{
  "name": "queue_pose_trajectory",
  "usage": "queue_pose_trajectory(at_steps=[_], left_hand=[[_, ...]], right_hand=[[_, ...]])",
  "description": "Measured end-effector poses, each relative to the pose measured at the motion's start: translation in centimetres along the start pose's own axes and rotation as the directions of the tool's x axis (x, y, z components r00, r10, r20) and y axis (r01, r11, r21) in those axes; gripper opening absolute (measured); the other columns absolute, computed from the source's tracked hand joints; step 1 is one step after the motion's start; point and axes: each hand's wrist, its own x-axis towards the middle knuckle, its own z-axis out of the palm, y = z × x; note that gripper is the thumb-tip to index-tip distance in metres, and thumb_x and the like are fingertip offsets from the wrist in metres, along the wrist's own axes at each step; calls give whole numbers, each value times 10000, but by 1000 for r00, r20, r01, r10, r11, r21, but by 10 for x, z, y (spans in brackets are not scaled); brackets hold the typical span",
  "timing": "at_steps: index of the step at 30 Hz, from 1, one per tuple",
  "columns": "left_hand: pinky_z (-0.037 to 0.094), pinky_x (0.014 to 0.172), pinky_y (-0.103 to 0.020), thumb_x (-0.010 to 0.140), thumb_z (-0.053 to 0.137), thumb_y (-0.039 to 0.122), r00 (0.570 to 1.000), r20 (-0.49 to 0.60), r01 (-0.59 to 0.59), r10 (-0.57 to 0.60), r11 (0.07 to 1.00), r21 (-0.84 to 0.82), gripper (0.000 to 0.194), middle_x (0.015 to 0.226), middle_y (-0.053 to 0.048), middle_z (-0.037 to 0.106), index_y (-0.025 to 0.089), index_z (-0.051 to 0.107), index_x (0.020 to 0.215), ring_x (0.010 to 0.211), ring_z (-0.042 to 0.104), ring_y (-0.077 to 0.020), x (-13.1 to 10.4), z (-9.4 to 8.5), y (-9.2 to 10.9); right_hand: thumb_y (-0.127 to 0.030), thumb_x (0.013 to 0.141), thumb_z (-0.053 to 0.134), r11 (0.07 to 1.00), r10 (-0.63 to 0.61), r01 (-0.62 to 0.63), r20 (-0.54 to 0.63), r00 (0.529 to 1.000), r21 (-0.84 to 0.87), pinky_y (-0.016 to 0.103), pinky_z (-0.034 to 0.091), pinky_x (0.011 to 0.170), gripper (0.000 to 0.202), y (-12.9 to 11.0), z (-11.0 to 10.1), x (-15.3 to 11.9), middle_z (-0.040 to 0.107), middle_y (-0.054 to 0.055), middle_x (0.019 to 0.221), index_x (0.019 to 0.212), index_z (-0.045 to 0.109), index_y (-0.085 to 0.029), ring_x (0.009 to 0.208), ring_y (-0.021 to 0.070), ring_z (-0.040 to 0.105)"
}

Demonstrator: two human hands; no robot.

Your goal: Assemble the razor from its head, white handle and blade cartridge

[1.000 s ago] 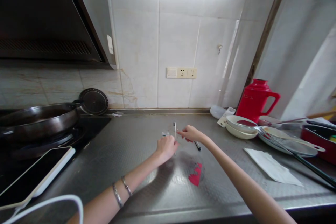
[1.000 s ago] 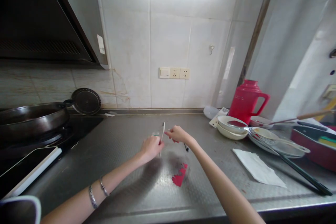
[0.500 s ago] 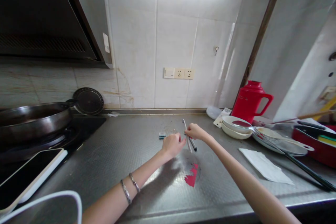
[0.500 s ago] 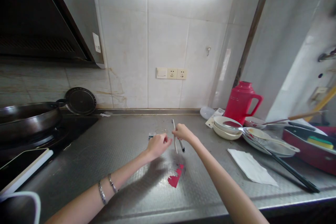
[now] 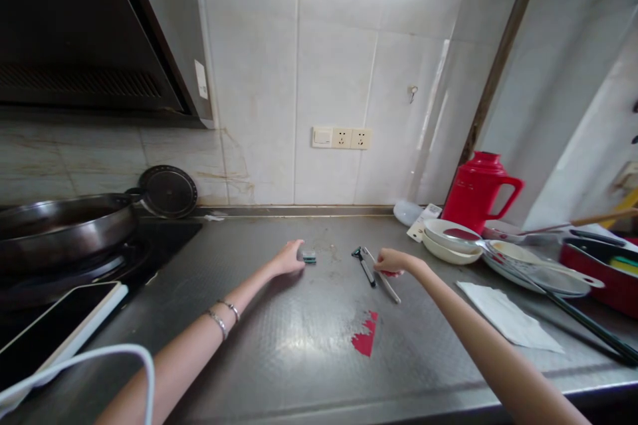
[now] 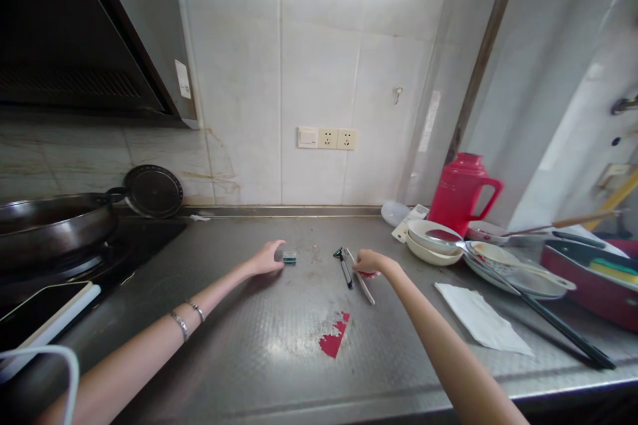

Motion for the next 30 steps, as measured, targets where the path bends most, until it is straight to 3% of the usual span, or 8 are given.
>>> queue_pose_trajectory(at_steps=[9, 18, 24, 27, 30], left_hand=[[404, 881, -289, 592, 586, 146, 998, 66, 23, -18, 997, -73, 607, 1111, -88, 604, 137, 462, 1186, 993, 567, -205, 4, 4, -1], [422, 833, -273, 599, 604, 152, 999, 33, 43, -39, 991, -123, 548, 1021, -65, 633, 139, 491, 1135, 921, 589, -182, 0, 2, 3], [422, 839, -275, 617, 636, 197, 996, -73, 43, -54, 989, -145, 498, 1045, -74, 617, 139, 509, 1096, 945, 579, -182, -5, 0, 6], [408, 871, -280, 624, 639, 203, 993, -112, 15, -33, 988, -153, 489, 1063, -74, 609, 142, 508, 1091, 978, 566, -182, -8, -2, 11], [396, 896, -285, 628, 634, 204, 994, -106, -55, 38, 985, -165, 490, 1084, -78, 597, 142, 503, 1096, 1004, 552, -184, -11, -5, 23]], right_hand=[[-253, 728, 476, 1000, -8, 8, -26, 1000, -26, 222, 383, 433, 317, -1, 6, 12, 520, 13, 415, 430, 483, -146, 331, 91, 456], [-297, 759, 470, 1000, 1, -2, -64, 998, -12, 227, 377, 407, 318, 3, 7, 13, 564, 36, 451, 499, 553, -133, 333, 104, 467], [-286, 767, 477, 1000, 11, -13, -120, 993, -13, 207, 373, 406, 308, -1, 5, 6, 586, 49, 471, 541, 594, -111, 343, 93, 469], [-302, 791, 457, 1000, -7, 2, -206, 978, -29, 202, 387, 458, 321, -7, -2, 1, 625, 84, 553, 610, 625, -96, 435, 112, 536], [-339, 770, 507, 997, -72, 59, -298, 952, -51, 197, 407, 582, 262, -19, -13, -8, 670, 92, 752, 763, 659, -125, 675, 148, 606]])
